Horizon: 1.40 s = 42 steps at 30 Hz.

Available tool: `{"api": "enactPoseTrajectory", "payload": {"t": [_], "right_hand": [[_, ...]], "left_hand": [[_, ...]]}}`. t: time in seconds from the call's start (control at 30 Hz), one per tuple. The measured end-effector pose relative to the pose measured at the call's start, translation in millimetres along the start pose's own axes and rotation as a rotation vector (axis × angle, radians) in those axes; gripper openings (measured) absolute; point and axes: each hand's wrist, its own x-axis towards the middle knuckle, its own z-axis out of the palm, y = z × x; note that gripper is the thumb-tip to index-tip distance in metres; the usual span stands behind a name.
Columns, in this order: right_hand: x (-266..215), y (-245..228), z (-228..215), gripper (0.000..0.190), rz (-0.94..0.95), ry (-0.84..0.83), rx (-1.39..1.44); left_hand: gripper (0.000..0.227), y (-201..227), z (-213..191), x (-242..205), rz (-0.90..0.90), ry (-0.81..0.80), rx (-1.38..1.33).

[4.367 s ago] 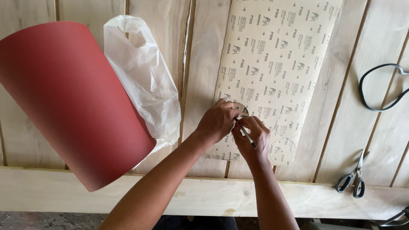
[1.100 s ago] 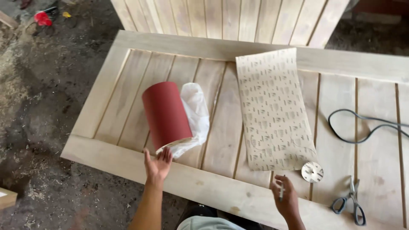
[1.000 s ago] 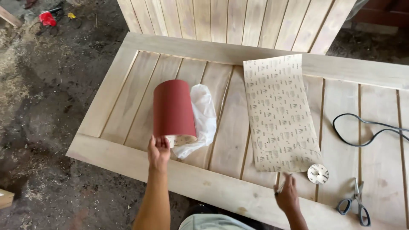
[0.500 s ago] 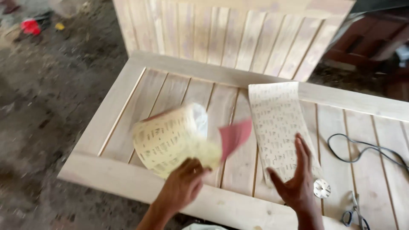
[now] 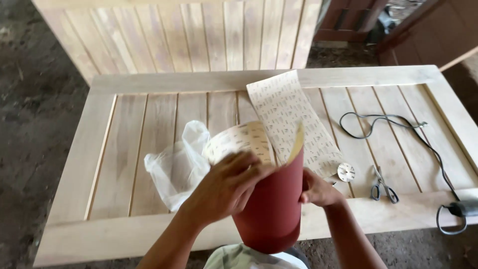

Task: Trace and cut a circular shape on sandpaper to prepare it for a sanding tool.

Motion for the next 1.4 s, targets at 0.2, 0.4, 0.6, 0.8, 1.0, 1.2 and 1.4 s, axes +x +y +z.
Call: {"api": "enactPoseTrajectory", "payload": {"t": [0.2, 0.4, 0.6, 0.8, 1.0, 1.2, 1.4], "right_hand": [[11.0, 46.6, 33.0, 0.074, -0.094, 0.734, 0.394], [-45.4, 155.0, 59.6, 0.056, 0.380, 1.436, 0.779], [-80.1, 205.3, 88.1, 0.037, 0.557, 1.360, 0.959], [46.8, 163.6, -32.1, 0.030, -0.091, 0.743, 0.859], [193.1, -85.8, -58.1, 0.029, -0.248, 0.671, 0.618], [161.9, -204.2, 23.0, 0.035, -0.644, 0.259, 0.461], [191.8, -2.3, -33.1, 0.032, -0.377, 0.726, 0.854]], "left_hand": [[0.036, 38.2, 21.8, 40.2, 0.313, 0.335, 0.246], [0.066, -45.4, 213.7, -75.8, -0.013, -0.271, 0.350], [0.103, -61.7, 225.2, -112.8, -0.251, -0.687, 0.425], [0.057, -159.3, 180.0, -27.6, -0.002, 0.033, 0.887], [0.017, -112.6, 1.4, 144.9, 0.099, 0.223, 0.960], [0.033, 11.2, -64.9, 148.5, 0.259, 0.445, 0.988], [0.056, -146.9, 44.8, 83.8, 0.108, 0.358, 0.659]]}}
